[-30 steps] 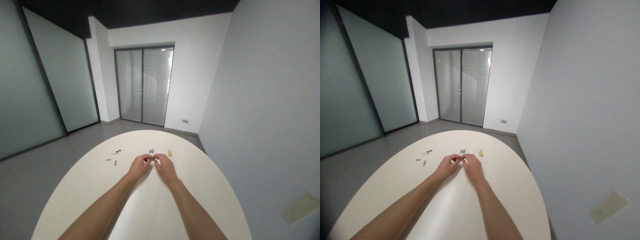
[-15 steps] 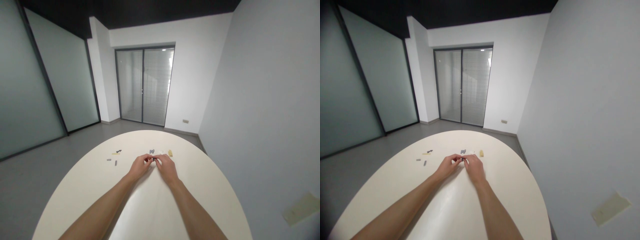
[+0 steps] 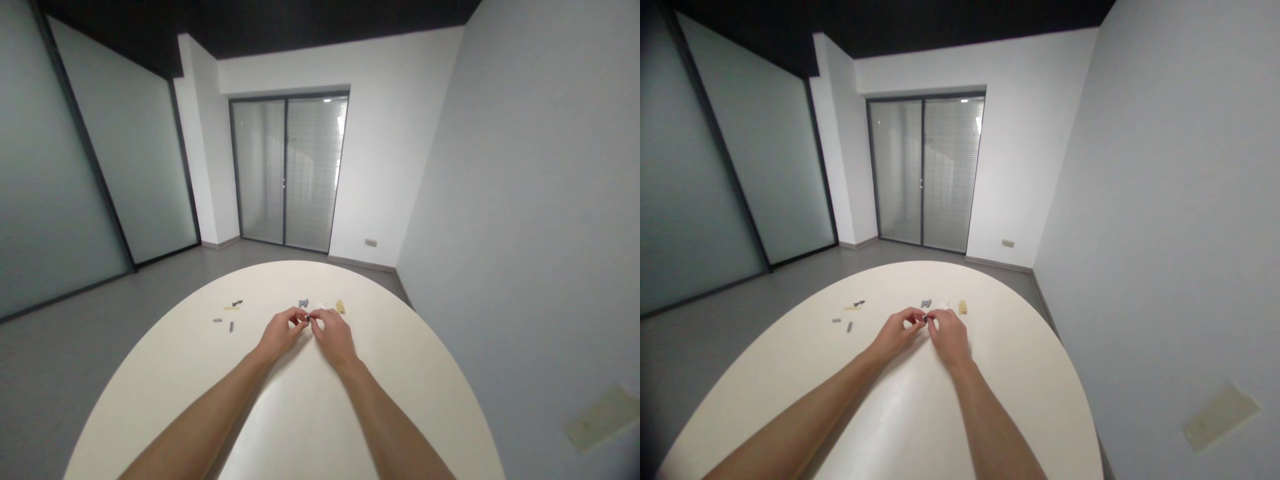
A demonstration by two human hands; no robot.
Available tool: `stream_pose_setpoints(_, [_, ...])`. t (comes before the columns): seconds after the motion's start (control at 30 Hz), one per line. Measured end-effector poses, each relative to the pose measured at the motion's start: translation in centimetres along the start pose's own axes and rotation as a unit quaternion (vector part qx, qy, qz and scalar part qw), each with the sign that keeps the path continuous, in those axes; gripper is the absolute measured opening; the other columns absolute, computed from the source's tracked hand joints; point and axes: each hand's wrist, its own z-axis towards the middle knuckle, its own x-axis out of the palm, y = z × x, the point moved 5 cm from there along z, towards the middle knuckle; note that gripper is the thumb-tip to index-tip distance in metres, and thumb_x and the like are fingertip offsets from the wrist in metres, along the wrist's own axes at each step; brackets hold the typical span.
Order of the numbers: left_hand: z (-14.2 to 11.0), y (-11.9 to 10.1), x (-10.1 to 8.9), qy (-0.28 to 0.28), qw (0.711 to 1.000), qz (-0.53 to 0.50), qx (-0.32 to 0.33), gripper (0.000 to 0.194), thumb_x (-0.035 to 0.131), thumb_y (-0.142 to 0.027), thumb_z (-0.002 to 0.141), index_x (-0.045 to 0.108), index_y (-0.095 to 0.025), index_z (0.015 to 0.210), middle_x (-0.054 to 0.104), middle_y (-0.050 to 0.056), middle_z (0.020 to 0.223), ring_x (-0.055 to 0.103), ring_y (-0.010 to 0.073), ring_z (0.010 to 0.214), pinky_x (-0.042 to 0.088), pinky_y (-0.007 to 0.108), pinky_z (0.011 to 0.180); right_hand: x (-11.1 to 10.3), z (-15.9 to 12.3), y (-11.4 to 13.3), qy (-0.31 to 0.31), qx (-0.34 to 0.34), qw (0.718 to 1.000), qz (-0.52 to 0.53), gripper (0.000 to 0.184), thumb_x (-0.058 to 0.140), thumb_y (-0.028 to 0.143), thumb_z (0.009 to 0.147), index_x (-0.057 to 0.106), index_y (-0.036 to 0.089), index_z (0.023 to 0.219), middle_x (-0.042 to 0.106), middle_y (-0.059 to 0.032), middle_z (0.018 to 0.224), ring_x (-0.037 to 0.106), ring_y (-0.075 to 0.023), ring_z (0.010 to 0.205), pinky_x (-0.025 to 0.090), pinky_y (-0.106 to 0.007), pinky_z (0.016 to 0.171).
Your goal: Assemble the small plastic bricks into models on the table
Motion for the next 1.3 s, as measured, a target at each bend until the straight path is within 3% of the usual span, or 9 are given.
stream_pose_setpoints(0.47, [0.1,0.0,-0.2,-0.005,1.000,-0.013,-0.015,0.019,0.057,-0.031,0.086,0.071,-0.018,0.092,0.073,0.004,0.090,0.064,0.0182,0.083,0.047,0.030,0.082,0.0,0.0,0.2,-0.001,-0.026,1.000,0.011,0.023,0.051,0.017,0.093,0.069,0.024,0.107,0.072,-0.0034,0.104,0.062,-0.0192,0.100,0.048,-0.034,0.092])
stream_pose_setpoints(1.3, [0.2,1.1,0.1,-0.001,0.999,-0.007,-0.038,0.016,0.061,-0.026,0.081,0.073,-0.020,0.090,0.075,0.004,0.088,0.068,0.0189,0.083,0.051,0.031,0.083,0.1,-0.1,0.3,0.009,-0.033,0.999,0.019,0.019,0.054,0.016,0.089,0.066,0.023,0.101,0.070,-0.0029,0.100,0.061,-0.0189,0.098,0.048,-0.033,0.090])
